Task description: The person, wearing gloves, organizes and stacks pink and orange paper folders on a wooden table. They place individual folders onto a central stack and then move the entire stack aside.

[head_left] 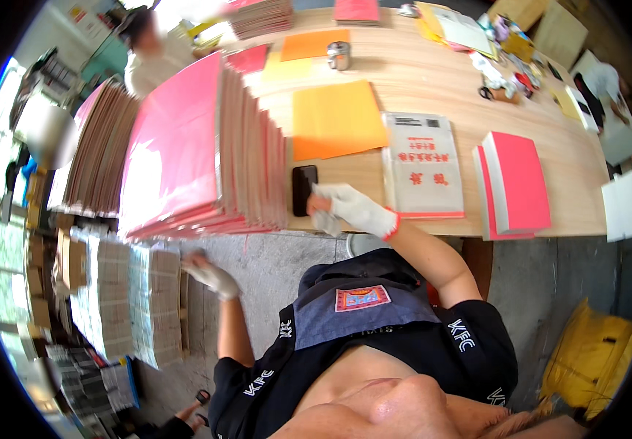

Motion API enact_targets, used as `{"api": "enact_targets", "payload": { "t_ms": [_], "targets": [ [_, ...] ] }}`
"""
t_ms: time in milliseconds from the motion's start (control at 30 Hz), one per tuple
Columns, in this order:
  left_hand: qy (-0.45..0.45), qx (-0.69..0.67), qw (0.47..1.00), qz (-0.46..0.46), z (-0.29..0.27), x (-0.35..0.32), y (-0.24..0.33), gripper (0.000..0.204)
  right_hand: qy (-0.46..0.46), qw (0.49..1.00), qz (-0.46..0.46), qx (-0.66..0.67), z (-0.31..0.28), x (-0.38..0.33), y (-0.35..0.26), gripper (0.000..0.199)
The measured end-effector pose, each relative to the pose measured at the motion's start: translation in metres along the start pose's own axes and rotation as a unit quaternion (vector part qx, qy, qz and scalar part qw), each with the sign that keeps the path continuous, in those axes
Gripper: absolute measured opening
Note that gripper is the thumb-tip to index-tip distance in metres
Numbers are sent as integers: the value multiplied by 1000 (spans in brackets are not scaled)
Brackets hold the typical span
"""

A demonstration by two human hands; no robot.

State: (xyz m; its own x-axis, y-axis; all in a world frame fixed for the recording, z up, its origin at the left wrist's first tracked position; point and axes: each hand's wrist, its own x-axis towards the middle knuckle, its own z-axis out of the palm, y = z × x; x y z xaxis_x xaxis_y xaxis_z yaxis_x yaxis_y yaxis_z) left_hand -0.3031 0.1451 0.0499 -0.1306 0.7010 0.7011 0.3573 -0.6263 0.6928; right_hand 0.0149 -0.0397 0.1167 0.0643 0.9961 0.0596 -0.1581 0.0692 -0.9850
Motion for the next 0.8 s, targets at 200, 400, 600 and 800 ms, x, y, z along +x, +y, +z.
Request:
{"api": "enact_targets", "payload": {
  "t_ms": [200,400,600,800],
  "targets": [
    [-519,-175,819,172,89,-128,95,34,328,929,170,-40,-73,-181,50,27],
    [-479,-110,854,170,298,-137,142,50,575,518,190,-604,-133,-300,-33,34],
    [-584,165,771,193,381,-123,140,63,526,482,428,-555,-177,-350,-34,63],
    [-620,102,753,195,391,-112,92,46,507,591,424,-463,-182,-355,-70,57]
  ]
}}
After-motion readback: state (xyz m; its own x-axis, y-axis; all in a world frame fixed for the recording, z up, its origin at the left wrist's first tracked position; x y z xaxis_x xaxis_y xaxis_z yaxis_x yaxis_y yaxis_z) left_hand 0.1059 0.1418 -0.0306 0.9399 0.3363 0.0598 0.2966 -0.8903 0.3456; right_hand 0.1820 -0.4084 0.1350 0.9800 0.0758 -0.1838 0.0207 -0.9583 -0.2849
